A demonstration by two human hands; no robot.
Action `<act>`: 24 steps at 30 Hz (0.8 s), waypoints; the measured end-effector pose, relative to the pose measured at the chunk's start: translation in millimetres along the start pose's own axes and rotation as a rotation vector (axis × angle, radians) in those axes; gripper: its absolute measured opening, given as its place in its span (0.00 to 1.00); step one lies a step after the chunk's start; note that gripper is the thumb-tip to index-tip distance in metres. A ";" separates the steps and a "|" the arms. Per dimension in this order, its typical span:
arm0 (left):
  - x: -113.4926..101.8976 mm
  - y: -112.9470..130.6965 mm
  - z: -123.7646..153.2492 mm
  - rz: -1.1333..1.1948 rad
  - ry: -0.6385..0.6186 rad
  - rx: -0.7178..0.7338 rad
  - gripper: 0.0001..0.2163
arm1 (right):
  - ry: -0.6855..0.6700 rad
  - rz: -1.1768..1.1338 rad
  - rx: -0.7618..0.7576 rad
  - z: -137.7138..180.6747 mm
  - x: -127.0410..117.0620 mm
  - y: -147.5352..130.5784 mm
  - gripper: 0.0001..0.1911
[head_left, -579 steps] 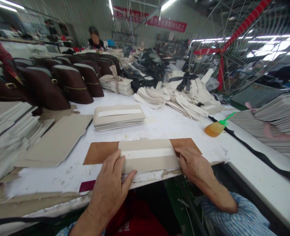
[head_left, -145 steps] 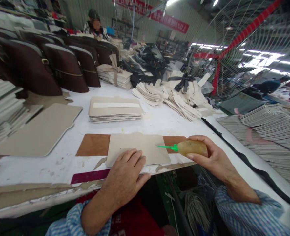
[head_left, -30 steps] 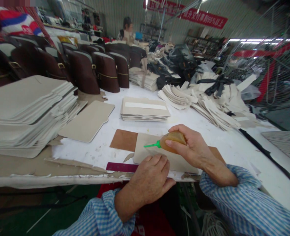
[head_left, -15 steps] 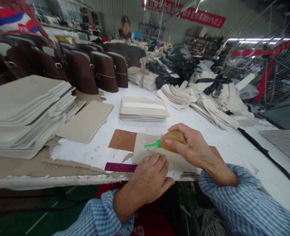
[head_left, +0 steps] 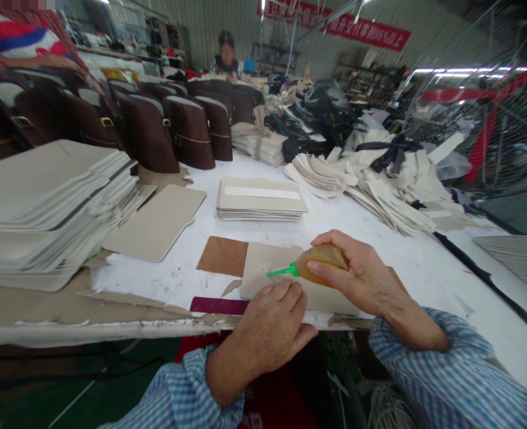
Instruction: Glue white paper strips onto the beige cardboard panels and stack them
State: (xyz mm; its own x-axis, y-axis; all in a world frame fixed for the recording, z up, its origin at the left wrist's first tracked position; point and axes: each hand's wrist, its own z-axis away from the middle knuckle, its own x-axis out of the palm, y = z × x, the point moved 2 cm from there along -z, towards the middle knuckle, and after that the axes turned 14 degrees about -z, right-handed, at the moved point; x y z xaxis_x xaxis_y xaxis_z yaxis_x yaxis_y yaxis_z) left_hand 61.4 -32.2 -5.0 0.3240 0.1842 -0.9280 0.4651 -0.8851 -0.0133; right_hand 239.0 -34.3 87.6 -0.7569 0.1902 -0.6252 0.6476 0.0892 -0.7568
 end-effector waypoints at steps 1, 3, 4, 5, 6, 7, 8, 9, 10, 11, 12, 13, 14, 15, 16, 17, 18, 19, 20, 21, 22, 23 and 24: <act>0.3 0.0 0.3 0.000 -0.002 0.000 0.22 | 0.023 -0.001 0.005 0.8 -1.0 1.5 0.15; 1.1 -0.2 0.9 0.001 -0.002 -0.006 0.22 | 0.064 -0.029 0.015 2.5 -1.5 6.4 0.16; 1.5 -0.3 1.1 0.000 -0.002 -0.009 0.21 | 0.080 -0.059 0.024 3.4 -0.9 10.1 0.16; 2.0 -0.4 1.4 -0.002 -0.002 -0.012 0.21 | 0.103 -0.096 0.037 4.4 0.0 14.9 0.16; 2.6 -0.5 1.6 -0.004 -0.003 -0.014 0.21 | 0.140 -0.141 0.058 5.4 0.9 20.6 0.16; 3.1 -0.5 1.7 -0.006 -0.004 -0.013 0.21 | 0.193 -0.198 0.087 6.4 1.6 27.4 0.17; 3.5 -0.5 1.9 -0.009 -0.004 -0.012 0.21 | 0.264 -0.277 0.121 7.5 1.8 34.8 0.19; 3.8 -0.5 2.2 -0.011 -0.001 -0.010 0.22 | 0.349 -0.383 0.154 8.6 1.3 42.8 0.21; 4.1 -0.5 2.5 -0.015 0.006 -0.009 0.22 | 0.435 -0.514 0.179 9.7 -0.2 51.0 0.23; 4.3 -0.7 3.0 -0.022 0.017 -0.009 0.22 | 0.510 -0.660 0.193 10.9 -2.6 59.2 0.23; 4.9 -1.1 3.6 -0.032 0.029 -0.009 0.22 | 0.567 -0.809 0.200 12.2 -6.3 67.4 0.22; 5.8 -1.8 4.1 -0.047 0.043 -0.010 0.22 | 0.609 -0.945 0.204 13.8 -11.5 75.7 0.21; 7.2 -2.9 4.4 -0.063 0.057 -0.009 0.21 | 0.641 -1.058 0.212 16.2 -18.3 84.3 0.19; 9.1 -4.2 4.5 -0.082 0.067 -0.005 0.21 | 0.669 -1.149 0.224 19.6 -26.7 93.4 0.17; 11.1 -5.5 4.4 -0.103 0.083 0.007 0.20 | 0.701 -1.223 0.239 24.1 -36.5 103.2 0.16; 13.0 -6.7 4.0 -0.123 0.099 0.023 0.20 | 0.740 -1.281 0.254 29.7 -47.6 113.4 0.16; 14.5 -7.6 3.7 -0.142 0.119 0.040 0.20 | 0.794 -1.317 0.266 36.5 -59.9 124.1 0.15; 15.5 -8.2 3.3 -0.160 0.139 0.055 0.20 | 0.858 -1.328 0.270 43.9 -73.1 135.0 0.14; 16.0 -8.6 3.1 -0.177 0.156 0.066 0.20 | 0.927 -1.324 0.269 51.4 -86.8 145.8 0.14; 16.0 -8.8 2.9 -0.190 0.169 0.072 0.20 | 1.011 -1.295 0.262 59.0 -100.8 156.4 0.13; 16.0 -9.0 2.8 -0.200 0.176 0.075 0.20 | 1.078 -1.267 0.245 65.9 -114.5 166.5 0.12; 15.9 -9.2 2.8 -0.209 0.178 0.076 0.20 | 1.134 -1.243 0.229 71.9 -127.5 175.9 0.11; 16.1 -9.4 2.8 -0.214 0.179 0.077 0.20 | 1.180 -1.223 0.213 77.2 -139.5 184.7 0.10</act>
State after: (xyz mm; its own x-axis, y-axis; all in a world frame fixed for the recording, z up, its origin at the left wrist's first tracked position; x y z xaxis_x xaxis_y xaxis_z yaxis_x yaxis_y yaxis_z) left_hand 59.9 -22.2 -20.9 0.3685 0.4371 -0.8205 0.4767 -0.8466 -0.2368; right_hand 457.4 -119.8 20.3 -0.2313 0.6883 0.6875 -0.3111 0.6173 -0.7226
